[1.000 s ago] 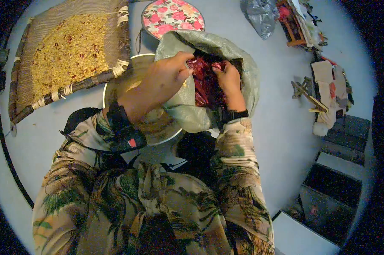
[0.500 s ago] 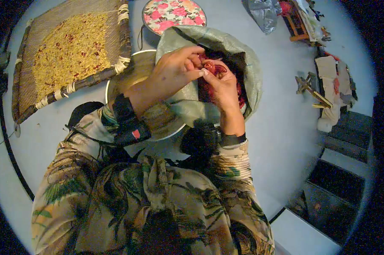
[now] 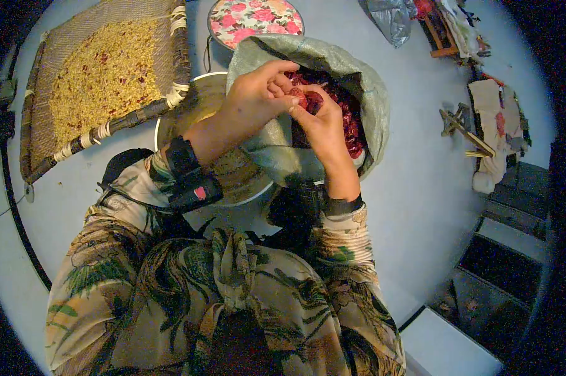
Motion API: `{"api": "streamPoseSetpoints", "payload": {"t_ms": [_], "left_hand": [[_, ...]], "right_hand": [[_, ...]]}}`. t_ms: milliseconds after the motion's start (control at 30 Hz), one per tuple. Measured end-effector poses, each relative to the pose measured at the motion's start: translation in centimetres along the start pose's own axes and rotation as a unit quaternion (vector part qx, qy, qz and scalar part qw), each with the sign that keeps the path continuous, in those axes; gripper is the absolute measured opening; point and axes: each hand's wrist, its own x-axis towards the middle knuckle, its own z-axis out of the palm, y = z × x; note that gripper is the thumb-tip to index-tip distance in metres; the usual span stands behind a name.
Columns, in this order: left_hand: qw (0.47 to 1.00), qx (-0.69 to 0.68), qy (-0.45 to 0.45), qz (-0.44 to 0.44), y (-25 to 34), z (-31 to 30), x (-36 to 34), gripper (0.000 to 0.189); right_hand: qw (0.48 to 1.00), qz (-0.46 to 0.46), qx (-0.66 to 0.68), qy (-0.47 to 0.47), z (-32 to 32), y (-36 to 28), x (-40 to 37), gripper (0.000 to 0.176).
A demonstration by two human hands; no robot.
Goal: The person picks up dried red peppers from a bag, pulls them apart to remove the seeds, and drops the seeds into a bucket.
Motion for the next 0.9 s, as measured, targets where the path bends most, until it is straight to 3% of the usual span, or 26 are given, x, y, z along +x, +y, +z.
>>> {"api": "streamPoseSetpoints", "payload": {"t_ms": [133,233,333,433,600,733,833,900], "left_hand": [[0.998,-0.034,0.026,-0.034,-0.8,-0.1,0.4,0.046],[0.982,-0.156,0.011,-0.107,-0.4,-0.7,0.6,0.052],[0.97,-0.218,0.024,-0.104,0.4,-0.9,0.6,0.049],[0.985,-0.158,0.042,-0.061,-0.6,-1.1,0.9,0.047],[0.984,-0.154,0.051,-0.07,-1.7,-0.8,1.3,0.046],[0.988,-0.131,0.012,-0.083,-2.1,-0.7,0.9,0.049],[0.996,0.063,-0.026,-0.063,-1.3,0.0,0.6,0.05],[0.975,0.192,0.012,0.114,-0.4,0.3,0.3,0.047]], "right_hand": [[0.998,0.057,0.019,-0.031,-0.2,-0.6,0.1,0.023],[0.969,0.138,0.191,-0.073,-0.3,-0.8,0.3,0.033],[0.935,0.184,0.3,-0.047,-0.3,-2.0,0.4,0.032],[0.916,0.178,0.36,-0.006,-0.6,-0.4,0.7,0.039],[0.885,0.193,0.417,0.076,-1.9,0.6,1.1,0.038],[0.82,0.203,0.521,0.123,-1.9,0.5,1.2,0.033],[0.778,0.219,0.57,0.145,-1.8,0.4,1.2,0.03],[0.761,0.226,0.59,0.147,-1.7,0.5,1.2,0.028]]}}
